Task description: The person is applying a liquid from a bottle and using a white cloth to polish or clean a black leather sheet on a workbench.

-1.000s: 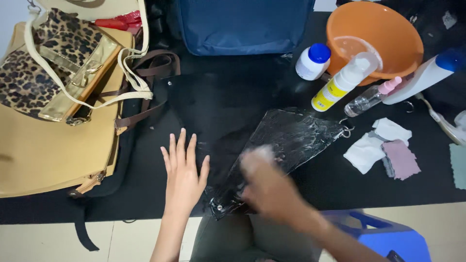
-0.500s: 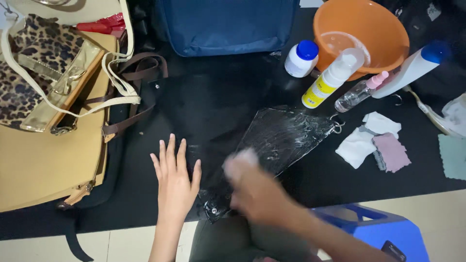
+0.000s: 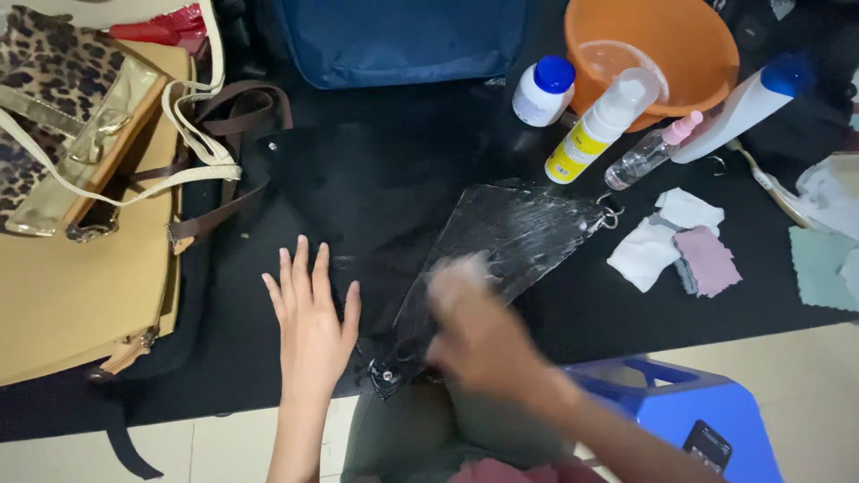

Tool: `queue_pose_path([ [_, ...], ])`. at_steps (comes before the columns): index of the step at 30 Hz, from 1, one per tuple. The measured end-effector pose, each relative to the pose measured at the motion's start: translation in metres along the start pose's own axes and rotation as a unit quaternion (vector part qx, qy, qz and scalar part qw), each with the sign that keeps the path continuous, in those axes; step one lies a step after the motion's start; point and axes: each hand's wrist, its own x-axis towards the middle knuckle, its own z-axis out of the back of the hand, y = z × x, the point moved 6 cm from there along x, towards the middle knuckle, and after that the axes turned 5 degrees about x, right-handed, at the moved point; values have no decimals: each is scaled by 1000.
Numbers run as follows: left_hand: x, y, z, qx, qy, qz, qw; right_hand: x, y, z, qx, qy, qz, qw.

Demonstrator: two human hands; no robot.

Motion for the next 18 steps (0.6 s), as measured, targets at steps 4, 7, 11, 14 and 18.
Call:
queue_pose_path([
  [4,0,1,0,-2,15,4,1000,-25,73,-1,107,101,197,969],
  [7,1,5,-5,3,15,3,1000,-20,-18,18,-327,-25,224,918],
  [11,2,3,-1,0,15,6,1000,24,-31,48,-290,-137,-10,947],
  [14,0,4,-4,-4,14,7,1000,20,17,4,-20,-85,-116,989],
  [18,-2,9,-10,2,1,-10,1000,-23,90,-35,108,31,186,976],
])
